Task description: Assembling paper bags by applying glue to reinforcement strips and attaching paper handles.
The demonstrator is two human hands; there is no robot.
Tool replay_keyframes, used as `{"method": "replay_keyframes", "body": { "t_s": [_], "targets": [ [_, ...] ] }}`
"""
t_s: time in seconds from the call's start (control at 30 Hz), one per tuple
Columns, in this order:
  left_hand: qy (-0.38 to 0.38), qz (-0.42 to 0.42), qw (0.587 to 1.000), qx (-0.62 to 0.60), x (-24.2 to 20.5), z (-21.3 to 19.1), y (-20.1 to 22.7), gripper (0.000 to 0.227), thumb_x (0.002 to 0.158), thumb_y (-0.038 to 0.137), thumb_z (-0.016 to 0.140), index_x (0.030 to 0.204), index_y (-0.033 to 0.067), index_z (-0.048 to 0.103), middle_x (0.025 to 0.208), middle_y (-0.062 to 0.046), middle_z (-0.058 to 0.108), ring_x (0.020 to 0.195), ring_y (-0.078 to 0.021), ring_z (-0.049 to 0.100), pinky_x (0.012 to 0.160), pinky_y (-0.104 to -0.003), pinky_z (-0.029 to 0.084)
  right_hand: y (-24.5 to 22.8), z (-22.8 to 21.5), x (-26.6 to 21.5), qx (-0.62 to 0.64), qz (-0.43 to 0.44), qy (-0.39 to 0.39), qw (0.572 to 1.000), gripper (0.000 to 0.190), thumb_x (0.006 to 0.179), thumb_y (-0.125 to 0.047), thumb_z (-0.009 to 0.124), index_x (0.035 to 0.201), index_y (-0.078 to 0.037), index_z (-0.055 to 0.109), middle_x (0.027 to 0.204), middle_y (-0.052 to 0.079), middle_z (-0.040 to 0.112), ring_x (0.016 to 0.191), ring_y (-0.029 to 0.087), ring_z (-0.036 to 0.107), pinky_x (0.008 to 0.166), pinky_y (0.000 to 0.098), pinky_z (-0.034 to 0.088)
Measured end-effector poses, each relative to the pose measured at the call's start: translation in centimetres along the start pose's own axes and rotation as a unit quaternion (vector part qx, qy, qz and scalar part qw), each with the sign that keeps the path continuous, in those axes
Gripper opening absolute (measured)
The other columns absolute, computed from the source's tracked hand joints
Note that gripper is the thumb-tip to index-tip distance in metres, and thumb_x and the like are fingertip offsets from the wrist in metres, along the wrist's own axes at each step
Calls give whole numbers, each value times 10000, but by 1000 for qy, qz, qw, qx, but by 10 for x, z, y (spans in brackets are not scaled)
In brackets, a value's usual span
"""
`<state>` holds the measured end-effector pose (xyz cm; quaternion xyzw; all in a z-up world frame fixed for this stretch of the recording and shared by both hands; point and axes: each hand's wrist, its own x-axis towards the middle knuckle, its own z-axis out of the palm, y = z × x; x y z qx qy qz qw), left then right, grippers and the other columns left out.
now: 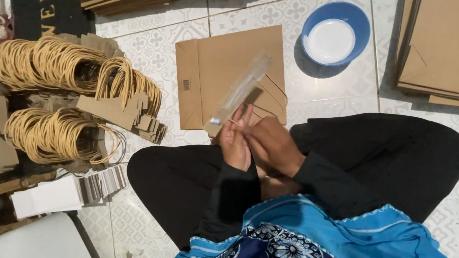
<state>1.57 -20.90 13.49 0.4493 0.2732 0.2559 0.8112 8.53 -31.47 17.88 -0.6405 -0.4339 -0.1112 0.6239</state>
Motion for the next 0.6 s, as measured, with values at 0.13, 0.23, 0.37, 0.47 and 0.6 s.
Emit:
{"method": "replay_keyframes", "body": {
  "t_s": [0.13,0.23,0.37,0.47,0.6],
  "targets": [
    [-17,8,1000,6,3,-14,-13,404,1032,16,545,1422,-70,487,1533,-250,488,1396,-479,471,1018,-597,519,25,-9,-7,-66,-3,20,998,150,983,-48,645,1094,-1,735,781,131,590,682,333,602,630,411,515],
    [-32,7,999,1,8,-15,-14,437,1038,31,541,1459,-64,470,1562,-225,463,1423,-452,445,1036,-599,500,9,-4,-2,-67,-29,15,997,131,986,-45,630,1061,7,725,771,148,581,672,346,593,606,424,500],
    [-29,7,1000,-10,11,-23,-13,404,1039,-5,512,1434,-86,480,1530,-253,488,1409,-481,450,1036,-653,482,-9,17,-3,-23,-78,5,997,165,1018,-59,573,1057,4,721,784,147,575,661,350,592,621,416,506],
    [-27,26,999,-8,9,-18,-12,371,1049,-30,490,1414,-99,492,1511,-265,501,1401,-485,453,1035,-595,518,-2,4,8,14,-54,-6,998,269,1025,-29,489,1200,49,678,762,172,553,665,415,566,570,487,485],
    [-32,1,999,-7,5,-12,-6,434,1032,-2,531,1457,-62,469,1534,-235,493,1405,-435,478,1006,-517,550,26,-2,-3,-51,-34,21,998,182,977,-29,635,1125,30,723,796,152,609,676,345,598,612,415,504]
  ]
}}
